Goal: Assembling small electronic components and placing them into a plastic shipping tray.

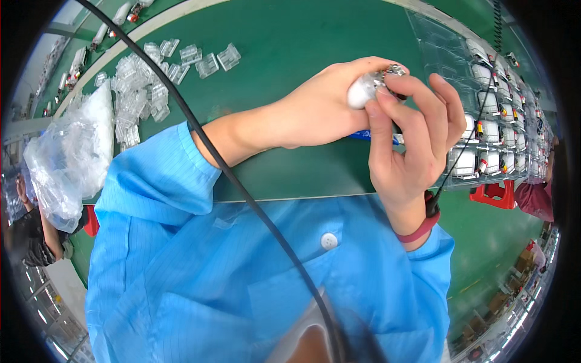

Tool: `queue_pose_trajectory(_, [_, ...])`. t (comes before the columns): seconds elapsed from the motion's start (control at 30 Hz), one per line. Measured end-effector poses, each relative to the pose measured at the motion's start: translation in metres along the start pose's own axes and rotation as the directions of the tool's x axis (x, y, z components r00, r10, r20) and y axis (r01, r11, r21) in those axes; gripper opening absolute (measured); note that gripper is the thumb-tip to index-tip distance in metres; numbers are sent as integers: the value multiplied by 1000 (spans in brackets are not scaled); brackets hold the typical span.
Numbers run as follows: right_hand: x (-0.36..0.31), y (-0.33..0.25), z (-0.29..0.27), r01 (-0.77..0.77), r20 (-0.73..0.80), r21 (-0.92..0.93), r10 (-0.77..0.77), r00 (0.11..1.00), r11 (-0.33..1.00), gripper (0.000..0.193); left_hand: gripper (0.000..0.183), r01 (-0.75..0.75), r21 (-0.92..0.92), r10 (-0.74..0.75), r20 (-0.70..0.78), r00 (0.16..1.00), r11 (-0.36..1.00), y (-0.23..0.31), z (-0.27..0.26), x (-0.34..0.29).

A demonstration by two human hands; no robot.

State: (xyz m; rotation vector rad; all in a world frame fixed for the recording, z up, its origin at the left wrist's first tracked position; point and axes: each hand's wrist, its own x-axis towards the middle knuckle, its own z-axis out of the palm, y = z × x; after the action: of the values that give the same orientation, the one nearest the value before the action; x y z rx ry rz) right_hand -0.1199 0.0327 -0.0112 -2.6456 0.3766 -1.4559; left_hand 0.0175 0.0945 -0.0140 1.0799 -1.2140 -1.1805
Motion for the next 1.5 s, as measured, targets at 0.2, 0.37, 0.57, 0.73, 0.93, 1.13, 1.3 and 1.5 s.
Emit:
queue_pose_trajectory(0.2, [6,6,-7,-235,58,174,229,972,956,19,45,-31,-55,31,-2,1000,998,-5,-1,1])
queue_pose_trajectory(0.37, [1,9,-6,-262,102,256,244,964,930,19,43,-3,-123,6,22,1000,992,-2,-1,0])
queue_pose_trajectory(0.57, [-1,9,3,-395,164,454,361,918,799,17,43,74,-213,-71,24,997,974,-6,-5,-2])
queue_pose_trajectory(0.73, [6,5,-9,-214,223,136,180,958,967,16,45,100,-208,-104,-7,995,973,1,-1,-1])
queue_pose_trajectory(0.93, [0,12,-11,-223,88,257,207,974,940,20,46,3,62,-3,0,1000,998,8,3,0])
queue_pose_trajectory(1.13, [-4,11,-11,-299,121,327,274,954,897,20,52,79,-45,-78,34,996,996,6,3,-2])
queue_pose_trajectory(1.3, [-3,11,-9,-356,187,387,305,934,851,17,52,138,-162,-129,68,989,977,-3,-1,-3])
queue_pose_trajectory(1.5, [7,7,-15,84,55,31,-86,995,996,20,49,89,-58,-88,21,996,994,4,4,0])
